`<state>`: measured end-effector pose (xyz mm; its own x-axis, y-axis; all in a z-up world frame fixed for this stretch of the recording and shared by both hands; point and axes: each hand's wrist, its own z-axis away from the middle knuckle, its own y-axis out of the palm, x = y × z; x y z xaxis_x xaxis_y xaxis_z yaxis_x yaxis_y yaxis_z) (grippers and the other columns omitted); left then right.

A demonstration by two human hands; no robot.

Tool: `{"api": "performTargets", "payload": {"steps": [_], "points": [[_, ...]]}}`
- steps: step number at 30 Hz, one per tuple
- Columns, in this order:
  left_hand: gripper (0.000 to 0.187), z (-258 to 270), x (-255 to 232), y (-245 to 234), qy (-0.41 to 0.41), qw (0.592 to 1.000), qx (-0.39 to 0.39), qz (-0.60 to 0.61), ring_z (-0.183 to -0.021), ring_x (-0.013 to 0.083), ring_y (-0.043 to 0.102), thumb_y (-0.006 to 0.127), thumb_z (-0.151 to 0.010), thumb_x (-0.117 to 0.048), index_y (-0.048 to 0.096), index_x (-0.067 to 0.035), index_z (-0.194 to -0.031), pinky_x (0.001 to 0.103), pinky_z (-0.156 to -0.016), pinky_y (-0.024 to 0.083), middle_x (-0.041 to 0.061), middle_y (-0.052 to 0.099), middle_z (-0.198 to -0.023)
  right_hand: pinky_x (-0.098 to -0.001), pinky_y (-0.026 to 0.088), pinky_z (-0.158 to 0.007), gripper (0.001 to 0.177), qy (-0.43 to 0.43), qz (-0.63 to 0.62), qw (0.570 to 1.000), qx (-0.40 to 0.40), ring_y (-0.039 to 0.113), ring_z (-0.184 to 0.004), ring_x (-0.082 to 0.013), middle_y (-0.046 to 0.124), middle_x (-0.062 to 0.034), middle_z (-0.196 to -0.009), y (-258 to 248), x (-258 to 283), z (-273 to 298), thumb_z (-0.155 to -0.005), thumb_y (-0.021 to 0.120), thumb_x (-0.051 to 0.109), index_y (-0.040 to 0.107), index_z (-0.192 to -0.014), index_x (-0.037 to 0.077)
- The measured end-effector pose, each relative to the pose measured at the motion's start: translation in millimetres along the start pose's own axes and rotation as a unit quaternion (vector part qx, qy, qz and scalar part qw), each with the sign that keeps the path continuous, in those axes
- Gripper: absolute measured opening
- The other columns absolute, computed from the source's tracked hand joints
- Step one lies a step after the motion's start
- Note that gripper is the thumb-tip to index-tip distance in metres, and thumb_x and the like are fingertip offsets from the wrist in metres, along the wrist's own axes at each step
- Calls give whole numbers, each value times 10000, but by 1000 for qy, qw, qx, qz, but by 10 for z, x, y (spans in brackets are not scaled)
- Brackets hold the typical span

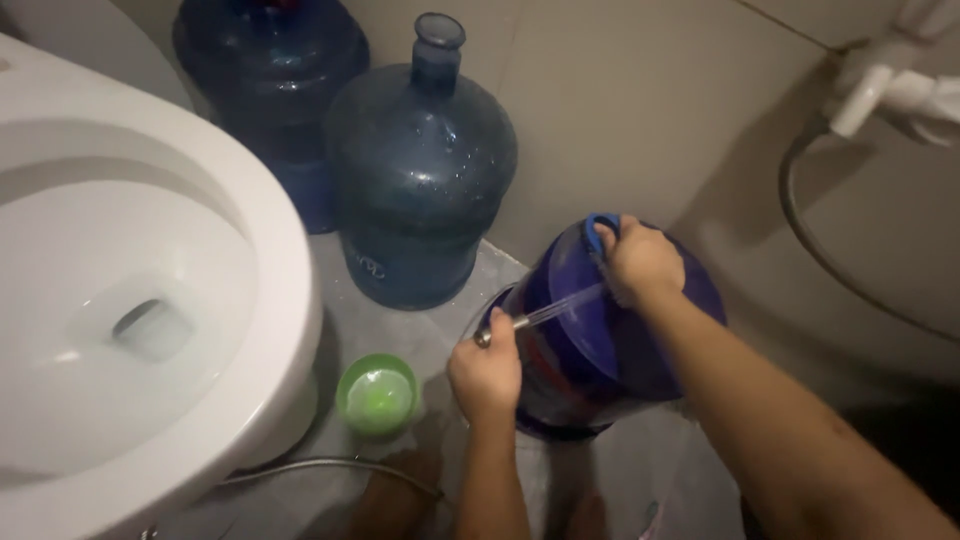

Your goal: Cleaning a plastic bucket using a brush and water hose in a bathroom setting.

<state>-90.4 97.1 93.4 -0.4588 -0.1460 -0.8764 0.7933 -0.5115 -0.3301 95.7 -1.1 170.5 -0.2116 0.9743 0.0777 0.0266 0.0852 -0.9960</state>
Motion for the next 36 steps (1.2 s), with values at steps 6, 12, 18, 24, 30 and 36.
{"api": "performTargets", "payload": {"steps": [6, 12, 18, 24, 30, 36], "points": [[509, 331, -79, -278, 62, 997, 34, 27, -787, 459, 711, 621, -860, -474, 784, 4, -802, 515, -798, 539, 287, 719, -770, -551, 534, -889, 538, 17, 48, 999, -6, 671, -1063, -459, 721, -255, -1092, -14, -305, 335, -1064, 448, 567, 637, -1183, 77], [440, 602, -379, -321, 142, 988, 50, 44, -740, 456, 684, 676, -826, -430, 737, -8, -718, 519, -696, 532, 229, 713, -763, -562, 529, -866, 501, 18, 39, 999, -18, 669, -1004, -483, 715, -270, -1034, -100, -496, 578, -1026, 487, 544, 646, -1125, 79], [390, 595, -391, -48, 210, 977, 14, 38, -710, 426, 662, 691, -836, -393, 708, -41, -670, 501, -643, 519, 166, 707, -783, -560, 549, -845, 473, -32, 56, 996, 56, 700, -953, -451, 742, -235, -949, -254, -470, 852, -983, 525, 568, 657, -1027, 116], [384, 624, -329, 231, 229, 972, 31, 28, -588, 386, 638, 732, -797, -351, 678, -49, -566, 486, -545, 490, 128, 670, -693, -554, 553, -823, 466, -91, 50, 994, 44, 697, -952, -433, 743, -190, -978, -174, -589, 33, -936, 564, 582, 695, -1024, 144], [337, 487, -244, 366, 267, 963, 20, 6, -557, 366, 635, 746, -763, -300, 677, -65, -532, 481, -534, 484, 109, 673, -668, -542, 552, -834, 474, -107, 66, 992, 30, 702, -948, -425, 741, -185, -992, -191, -384, 110, -950, 558, 587, 724, -1054, 156], [347, 455, -173, 359, 275, 961, 11, -38, -559, 374, 635, 736, -745, -334, 669, -80, -518, 486, -529, 486, 92, 673, -666, -526, 560, -836, 465, -130, 82, 982, 114, 710, -943, -407, 752, -172, -957, -270, -346, 206, -933, 551, 606, 705, -1069, 188]]}}
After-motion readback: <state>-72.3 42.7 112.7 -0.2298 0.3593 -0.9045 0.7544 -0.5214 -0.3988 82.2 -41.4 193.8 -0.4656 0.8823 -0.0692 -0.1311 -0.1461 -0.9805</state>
